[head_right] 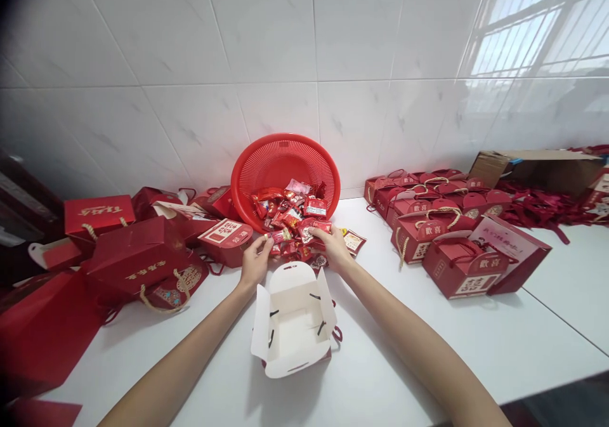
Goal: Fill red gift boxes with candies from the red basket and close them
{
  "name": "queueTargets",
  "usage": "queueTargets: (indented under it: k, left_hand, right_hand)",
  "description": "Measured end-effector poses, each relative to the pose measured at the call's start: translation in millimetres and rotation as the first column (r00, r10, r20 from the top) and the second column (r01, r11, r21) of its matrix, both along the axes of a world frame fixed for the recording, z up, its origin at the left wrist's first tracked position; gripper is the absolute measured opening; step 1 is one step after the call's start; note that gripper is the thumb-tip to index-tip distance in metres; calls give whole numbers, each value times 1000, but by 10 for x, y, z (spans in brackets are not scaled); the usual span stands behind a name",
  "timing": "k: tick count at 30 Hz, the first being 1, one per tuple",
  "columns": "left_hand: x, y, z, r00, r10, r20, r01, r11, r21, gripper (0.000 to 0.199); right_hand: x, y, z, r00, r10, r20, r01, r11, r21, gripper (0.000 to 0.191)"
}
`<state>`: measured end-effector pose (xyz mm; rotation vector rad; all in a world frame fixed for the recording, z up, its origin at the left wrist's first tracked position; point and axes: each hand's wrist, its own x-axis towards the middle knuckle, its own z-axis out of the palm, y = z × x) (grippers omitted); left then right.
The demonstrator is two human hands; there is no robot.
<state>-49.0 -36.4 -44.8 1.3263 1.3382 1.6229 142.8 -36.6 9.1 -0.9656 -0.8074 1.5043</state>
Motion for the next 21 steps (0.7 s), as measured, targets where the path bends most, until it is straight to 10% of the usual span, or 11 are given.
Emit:
queueTargets:
  k: [12, 21]
  left_hand:
    - [196, 185, 232, 988, -115, 104, 112, 993, 33, 48]
    - [317, 174, 217, 982, -146, -120, 156, 985, 78, 31]
  right_hand:
    - [64, 11, 48, 999, -22, -28, 24, 997, 76, 40]
    - [76, 26, 38, 999, -31, -28, 34, 995, 90, 39]
